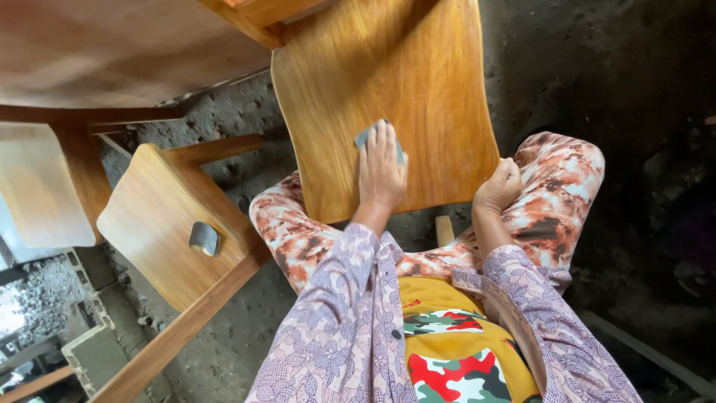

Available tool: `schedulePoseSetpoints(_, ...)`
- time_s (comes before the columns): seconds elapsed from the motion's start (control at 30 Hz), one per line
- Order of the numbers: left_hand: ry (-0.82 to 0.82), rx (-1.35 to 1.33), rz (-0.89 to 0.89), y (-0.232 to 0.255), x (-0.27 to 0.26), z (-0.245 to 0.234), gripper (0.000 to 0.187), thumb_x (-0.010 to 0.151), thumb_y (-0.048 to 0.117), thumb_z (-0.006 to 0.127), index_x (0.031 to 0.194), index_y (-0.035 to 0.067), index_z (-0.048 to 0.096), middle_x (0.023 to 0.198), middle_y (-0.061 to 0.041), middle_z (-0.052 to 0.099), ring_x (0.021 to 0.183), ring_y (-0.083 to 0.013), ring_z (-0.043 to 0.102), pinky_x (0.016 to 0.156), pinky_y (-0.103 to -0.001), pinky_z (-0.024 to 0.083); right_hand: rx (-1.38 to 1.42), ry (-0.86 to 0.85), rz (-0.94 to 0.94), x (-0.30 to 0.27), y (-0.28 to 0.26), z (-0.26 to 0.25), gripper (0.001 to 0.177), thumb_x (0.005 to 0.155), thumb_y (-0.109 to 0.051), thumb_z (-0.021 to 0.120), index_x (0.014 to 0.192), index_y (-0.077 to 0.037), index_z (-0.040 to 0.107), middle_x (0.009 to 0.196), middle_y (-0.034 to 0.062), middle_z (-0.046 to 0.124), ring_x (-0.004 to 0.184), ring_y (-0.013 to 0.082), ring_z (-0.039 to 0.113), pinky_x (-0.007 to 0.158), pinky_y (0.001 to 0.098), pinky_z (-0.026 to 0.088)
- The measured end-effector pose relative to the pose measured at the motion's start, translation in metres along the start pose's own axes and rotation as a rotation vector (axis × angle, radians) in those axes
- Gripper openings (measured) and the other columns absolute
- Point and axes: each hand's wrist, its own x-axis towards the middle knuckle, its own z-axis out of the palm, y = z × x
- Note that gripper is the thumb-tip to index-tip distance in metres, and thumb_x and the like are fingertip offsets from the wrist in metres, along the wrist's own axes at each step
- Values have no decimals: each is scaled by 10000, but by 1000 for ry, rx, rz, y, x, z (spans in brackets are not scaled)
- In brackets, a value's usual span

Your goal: Sanding wooden chairs using sandpaper to smooth the surface.

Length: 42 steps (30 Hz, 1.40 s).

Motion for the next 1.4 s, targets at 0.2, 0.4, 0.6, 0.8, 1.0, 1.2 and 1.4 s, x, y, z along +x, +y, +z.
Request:
schedulePoseSetpoints(0.2, 32, 21, -20, -22, 59, 42, 552, 1021, 330, 442, 1489, 39, 464, 1561, -164, 443, 1370, -325, 507, 1057, -418, 451, -50, 15, -133, 0, 7, -1, 288, 993, -224, 560, 769, -96, 687, 721, 134, 645, 730, 261, 648, 782, 383, 525)
schedulePoseSetpoints(0.4, 9, -34, 42, -14, 36, 31, 561, 1014, 303, 501, 1496, 20, 455, 1562, -208, 428, 1428, -403, 434, 1126, -525, 411, 0, 11, -162, 7, 19, 5, 293, 987, -192, 553, 742, -78, 664, 682, 129, 625, 687, 204, 592, 760, 363, 517)
schedulePoseSetpoints(0.6, -142, -145, 145, 30, -74, -51, 575, 1034, 295, 410, 1552, 47, 398, 1633, -174, 364, 1497, -352, 379, 1234, -516, 275, 17, -8, -160, 14, 24, 1, 294, 984, -214, 566, 749, -101, 699, 674, 111, 617, 685, 191, 594, 759, 338, 513)
schedulePoseSetpoints(0.8, -235, -124, 208, 14, -82, -40, 620, 1021, 354, 439, 1586, 115, 348, 1671, -109, 305, 1530, -311, 323, 1249, -531, 253, 44, -9, -120, 15, 14, 2, 304, 948, -264, 570, 708, -115, 683, 642, 80, 599, 667, 165, 559, 751, 317, 499)
schedulePoseSetpoints(1.0, -504, -148, -94, -9, -11, -36, 549, 1089, 417, 342, 1622, 294, 291, 1721, -20, 177, 1576, -396, 153, 1132, -812, 191, 14, 1, -180, 24, 24, 4, 352, 987, -312, 579, 720, -121, 708, 672, 143, 615, 660, 230, 576, 715, 358, 504)
schedulePoseSetpoints(1.2, -391, -138, -422, -65, -30, -43, 498, 1113, 399, 332, 1609, 359, 310, 1706, -55, 220, 1567, -373, 176, 1120, -797, 196, -152, 22, -179, 7, -32, -14, 437, 1038, -448, 534, 825, -90, 668, 828, 169, 705, 879, 440, 667, 833, 522, 517)
schedulePoseSetpoints(1.4, -219, 138, -363, -109, -113, -39, 551, 1082, 366, 364, 1626, 307, 298, 1694, -80, 250, 1546, -326, 240, 1161, -650, 200, -257, 37, -230, 3, -51, -18, 418, 1041, -403, 550, 823, -49, 598, 816, 216, 666, 886, 478, 642, 806, 549, 515)
